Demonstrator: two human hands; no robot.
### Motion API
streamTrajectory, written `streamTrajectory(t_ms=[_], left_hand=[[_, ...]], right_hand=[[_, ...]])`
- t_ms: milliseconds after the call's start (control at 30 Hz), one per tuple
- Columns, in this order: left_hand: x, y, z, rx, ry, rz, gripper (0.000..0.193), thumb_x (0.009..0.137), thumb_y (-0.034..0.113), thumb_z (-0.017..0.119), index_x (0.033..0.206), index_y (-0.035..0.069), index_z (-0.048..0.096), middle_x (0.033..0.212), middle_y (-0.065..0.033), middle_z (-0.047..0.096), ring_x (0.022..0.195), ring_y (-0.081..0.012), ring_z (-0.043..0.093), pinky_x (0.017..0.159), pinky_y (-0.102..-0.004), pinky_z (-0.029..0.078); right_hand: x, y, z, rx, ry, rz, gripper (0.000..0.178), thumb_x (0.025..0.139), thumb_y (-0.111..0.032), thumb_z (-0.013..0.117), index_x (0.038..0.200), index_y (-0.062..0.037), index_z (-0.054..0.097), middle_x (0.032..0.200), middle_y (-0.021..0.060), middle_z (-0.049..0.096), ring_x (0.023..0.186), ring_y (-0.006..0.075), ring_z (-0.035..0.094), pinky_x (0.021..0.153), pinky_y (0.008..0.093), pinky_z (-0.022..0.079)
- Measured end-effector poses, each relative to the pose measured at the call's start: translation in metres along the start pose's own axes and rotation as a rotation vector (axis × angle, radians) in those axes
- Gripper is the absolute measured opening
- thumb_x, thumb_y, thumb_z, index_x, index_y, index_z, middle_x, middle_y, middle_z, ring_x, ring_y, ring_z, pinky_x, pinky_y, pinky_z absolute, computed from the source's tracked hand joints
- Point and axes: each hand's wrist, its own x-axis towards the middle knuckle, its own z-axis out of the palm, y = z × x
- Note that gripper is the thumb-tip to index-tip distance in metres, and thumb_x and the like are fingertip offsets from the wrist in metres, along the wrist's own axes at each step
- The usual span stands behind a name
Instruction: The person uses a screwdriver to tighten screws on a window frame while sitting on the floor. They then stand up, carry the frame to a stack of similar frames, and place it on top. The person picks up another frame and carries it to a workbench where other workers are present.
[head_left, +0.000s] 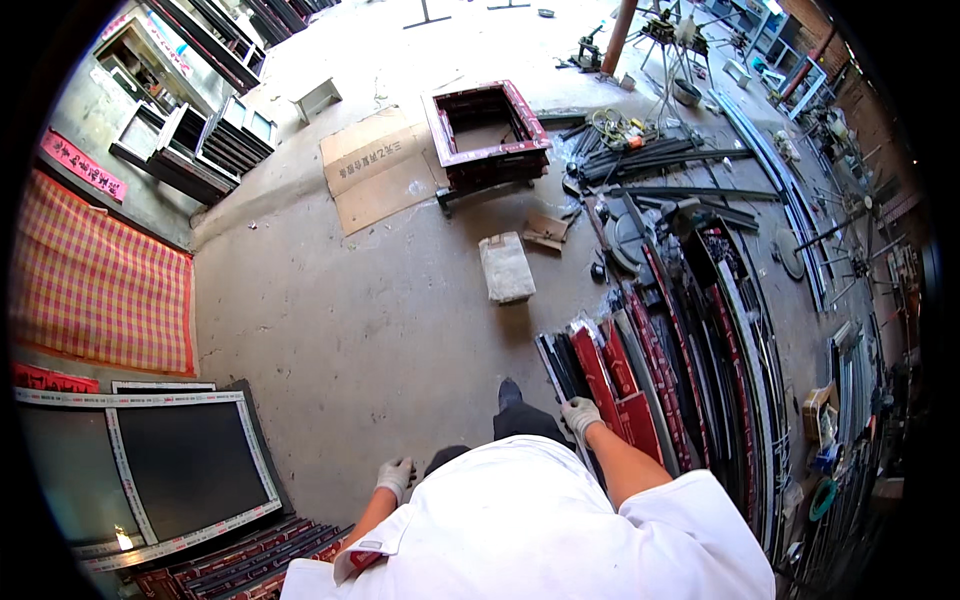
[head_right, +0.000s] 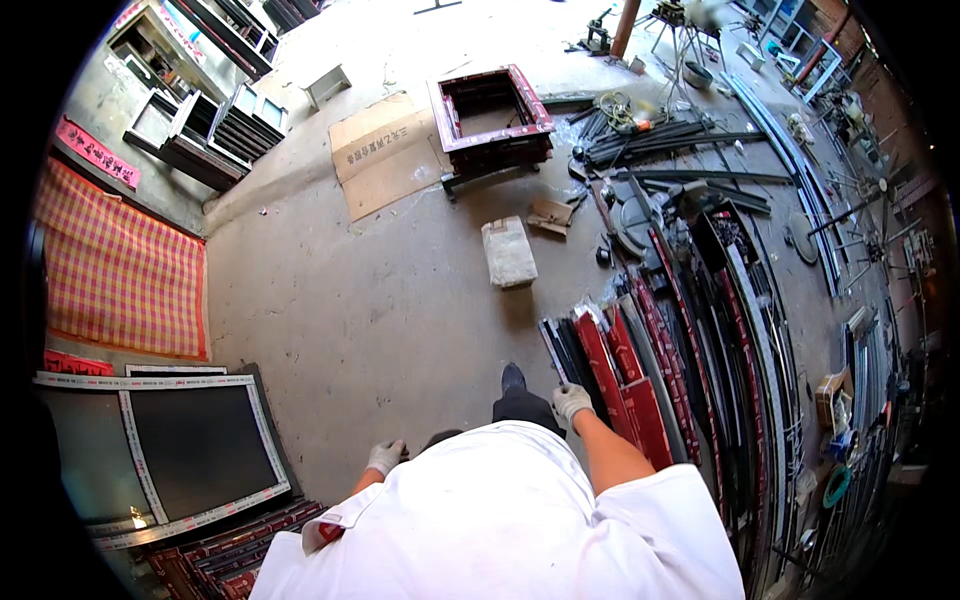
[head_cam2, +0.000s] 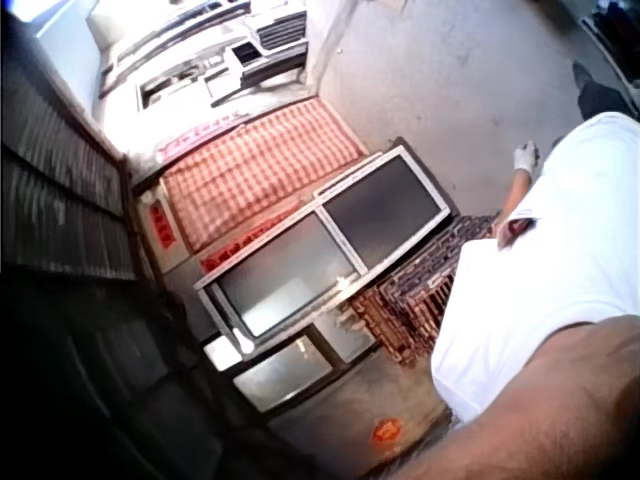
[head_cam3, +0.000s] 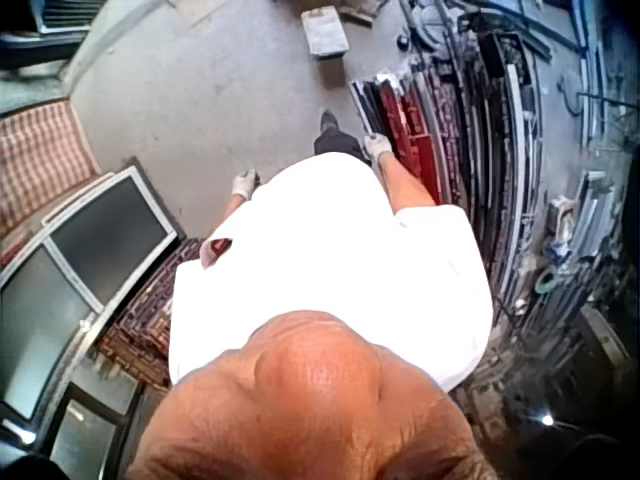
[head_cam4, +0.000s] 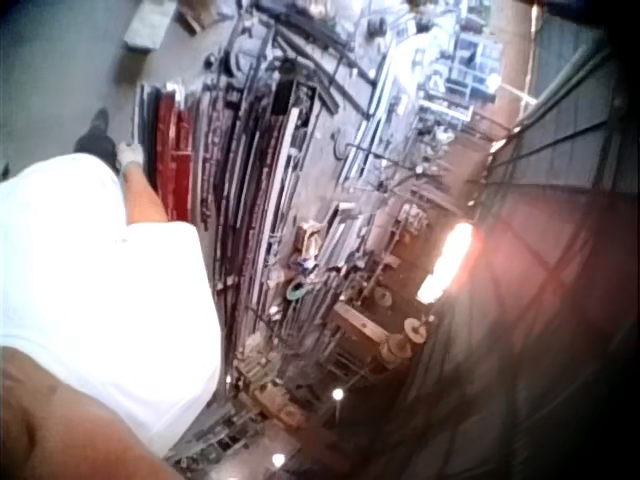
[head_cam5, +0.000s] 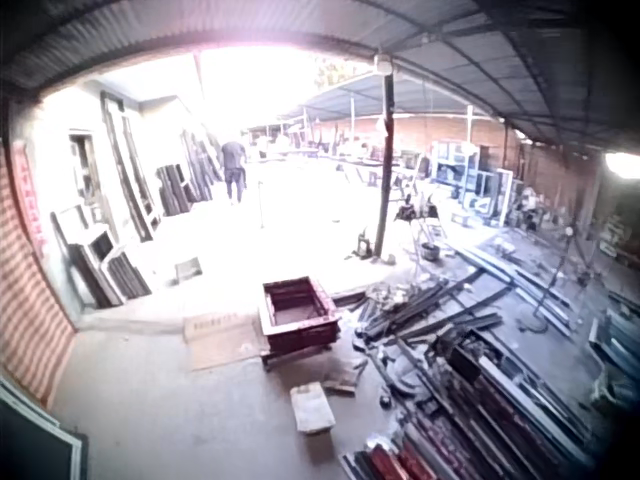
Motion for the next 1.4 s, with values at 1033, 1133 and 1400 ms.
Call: streamTrajectory(t_ms=[1033,1133,1400], left_hand=[[0.376,0.677,-0.142,0.042,-0.082,0.202,0.025,0.098,0.03,0.067,0.109,0.007,0.07,0.092,-0.0067,0.075,0.069,-0.0166,0.068,0.056,-0.0315,0.053],[0.372,0.681,-0.085,0.126,-0.168,0.15,0.025,0.101,0.029,0.067,0.11,0.006,0.069,0.094,-0.008,0.075,0.074,-0.0167,0.069,0.056,-0.0315,0.053],[0.328,0.799,-0.003,0.651,-0.256,0.474,0.043,0.094,0.038,0.066,0.116,0.001,0.074,0.098,-0.0155,0.077,0.092,-0.0263,0.073,0.086,-0.0375,0.055]], right_hand=[[0.267,-0.504,-0.005,0.321,0.049,0.084,0.026,0.1,-0.027,0.061,0.099,-0.0031,0.072,0.076,0.0072,0.072,0.059,0.0141,0.064,0.057,0.0325,0.052],[0.316,-0.509,0.001,0.344,0.008,0.131,0.026,0.1,-0.026,0.061,0.098,-0.0035,0.073,0.076,0.0073,0.073,0.056,0.0141,0.063,0.055,0.0328,0.051],[0.402,-0.545,-0.063,0.286,0.116,0.118,0.028,0.098,-0.029,0.061,0.102,-0.0038,0.071,0.08,0.0097,0.074,0.065,0.0178,0.066,0.06,0.0345,0.053]])
